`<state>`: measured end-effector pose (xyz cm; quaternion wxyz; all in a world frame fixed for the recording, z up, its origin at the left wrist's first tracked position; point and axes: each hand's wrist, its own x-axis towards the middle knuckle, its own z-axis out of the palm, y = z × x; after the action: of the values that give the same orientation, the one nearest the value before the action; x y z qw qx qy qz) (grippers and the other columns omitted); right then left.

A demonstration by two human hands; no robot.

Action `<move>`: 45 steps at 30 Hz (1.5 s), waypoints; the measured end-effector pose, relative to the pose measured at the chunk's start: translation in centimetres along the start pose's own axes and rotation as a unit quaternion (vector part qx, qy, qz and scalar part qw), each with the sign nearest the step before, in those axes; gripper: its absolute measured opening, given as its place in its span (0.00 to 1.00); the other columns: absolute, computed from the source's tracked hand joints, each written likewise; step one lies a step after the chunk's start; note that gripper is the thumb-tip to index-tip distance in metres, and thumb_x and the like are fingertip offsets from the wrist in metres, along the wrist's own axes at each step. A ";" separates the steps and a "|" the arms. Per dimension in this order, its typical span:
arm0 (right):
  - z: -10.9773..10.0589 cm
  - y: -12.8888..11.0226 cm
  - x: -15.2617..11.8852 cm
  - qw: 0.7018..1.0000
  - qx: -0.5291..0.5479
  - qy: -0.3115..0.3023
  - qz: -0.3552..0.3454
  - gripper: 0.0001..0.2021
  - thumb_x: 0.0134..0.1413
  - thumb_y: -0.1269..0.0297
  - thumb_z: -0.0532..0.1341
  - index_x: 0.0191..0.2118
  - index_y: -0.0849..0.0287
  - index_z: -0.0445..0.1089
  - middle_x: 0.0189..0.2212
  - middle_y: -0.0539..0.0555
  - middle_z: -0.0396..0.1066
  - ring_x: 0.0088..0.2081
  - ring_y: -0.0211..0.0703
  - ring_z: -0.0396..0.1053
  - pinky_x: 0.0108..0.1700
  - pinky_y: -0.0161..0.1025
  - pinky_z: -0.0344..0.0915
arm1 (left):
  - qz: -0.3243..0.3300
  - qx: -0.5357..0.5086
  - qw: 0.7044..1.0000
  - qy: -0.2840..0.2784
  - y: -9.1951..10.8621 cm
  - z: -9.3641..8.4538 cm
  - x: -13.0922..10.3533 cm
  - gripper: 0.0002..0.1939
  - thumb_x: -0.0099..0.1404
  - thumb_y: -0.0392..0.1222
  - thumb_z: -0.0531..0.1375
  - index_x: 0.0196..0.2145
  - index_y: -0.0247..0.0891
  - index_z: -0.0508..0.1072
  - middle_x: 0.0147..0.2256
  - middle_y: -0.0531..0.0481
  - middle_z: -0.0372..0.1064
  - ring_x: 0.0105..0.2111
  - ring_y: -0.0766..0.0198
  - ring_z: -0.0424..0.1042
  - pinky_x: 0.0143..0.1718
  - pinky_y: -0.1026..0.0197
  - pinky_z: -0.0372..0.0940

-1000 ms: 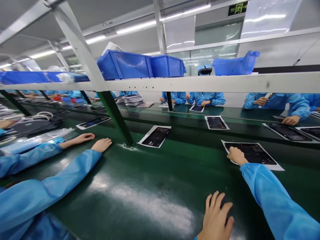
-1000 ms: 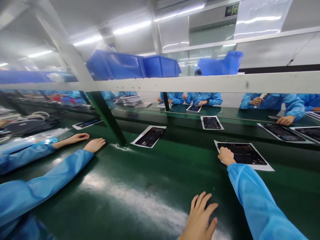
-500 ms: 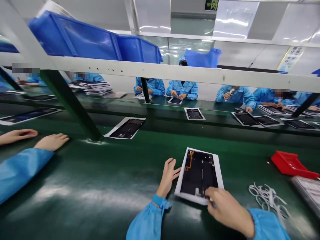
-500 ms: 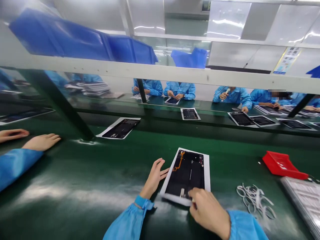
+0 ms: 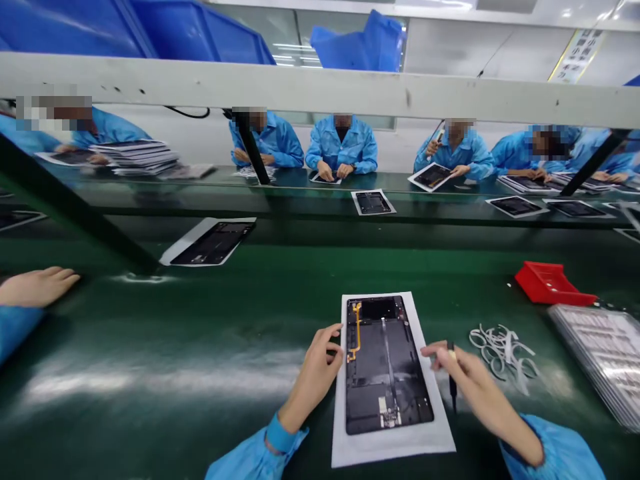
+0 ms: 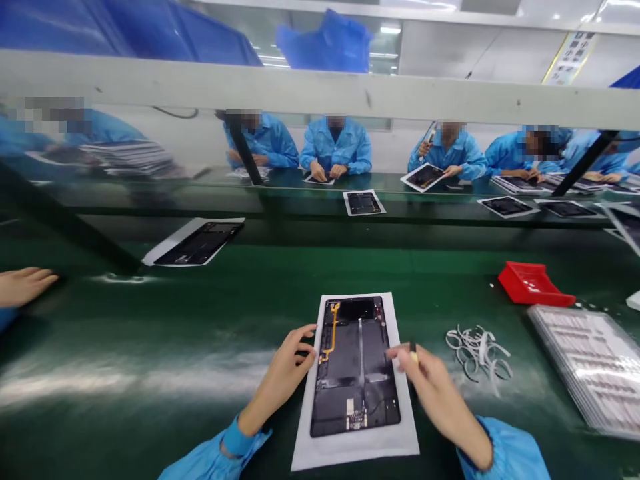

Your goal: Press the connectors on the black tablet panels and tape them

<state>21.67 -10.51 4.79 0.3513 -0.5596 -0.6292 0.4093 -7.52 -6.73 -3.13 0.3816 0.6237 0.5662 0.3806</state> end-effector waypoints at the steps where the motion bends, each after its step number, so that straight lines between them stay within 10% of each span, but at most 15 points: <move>1: -0.1 0.6 0.9 0.999 0.026 0.040 0.003 0.23 0.63 0.46 0.51 0.29 0.58 0.72 0.31 0.54 0.72 0.35 0.43 0.69 0.38 0.36 0.65 | 0.009 0.020 1.000 0.000 0.3 -0.1 -0.1 0.21 0.62 0.34 0.52 0.53 0.44 0.65 0.49 0.45 0.59 0.35 0.65 0.72 0.34 0.60 0.71; 7: 1.4 4.7 7.0 0.963 0.197 0.182 0.021 0.24 0.59 0.41 0.53 0.27 0.58 0.63 0.23 0.48 0.67 0.17 0.32 0.58 0.19 0.32 0.55 | 0.114 0.103 0.988 -0.001 5.3 2.0 3.2 0.13 0.67 0.39 0.54 0.49 0.43 0.70 0.51 0.45 0.63 0.54 0.55 0.64 0.58 0.50 0.60; 16: 2.7 6.6 8.8 0.971 0.163 0.172 -0.013 0.15 0.45 0.53 0.69 0.33 0.58 0.70 0.30 0.52 0.71 0.33 0.43 0.71 0.38 0.39 0.70 | 0.149 0.110 0.980 -0.070 5.7 8.6 10.0 0.10 0.65 0.43 0.60 0.44 0.44 0.75 0.47 0.45 0.68 0.50 0.54 0.67 0.54 0.50 0.60; 45: 2.7 6.4 8.6 0.989 0.067 0.134 0.007 0.07 0.53 0.59 0.65 0.29 0.56 0.75 0.31 0.54 0.73 0.35 0.44 0.71 0.35 0.38 0.69 | 0.147 0.164 0.972 -0.084 5.3 7.8 9.0 0.05 0.57 0.31 0.60 0.28 0.40 0.71 0.51 0.48 0.66 0.55 0.53 0.62 0.56 0.48 0.55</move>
<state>20.84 -2.11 -2.28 0.4660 -0.5890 -0.5438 0.3745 2.37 1.51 -1.19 0.2606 0.7838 0.4888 0.2808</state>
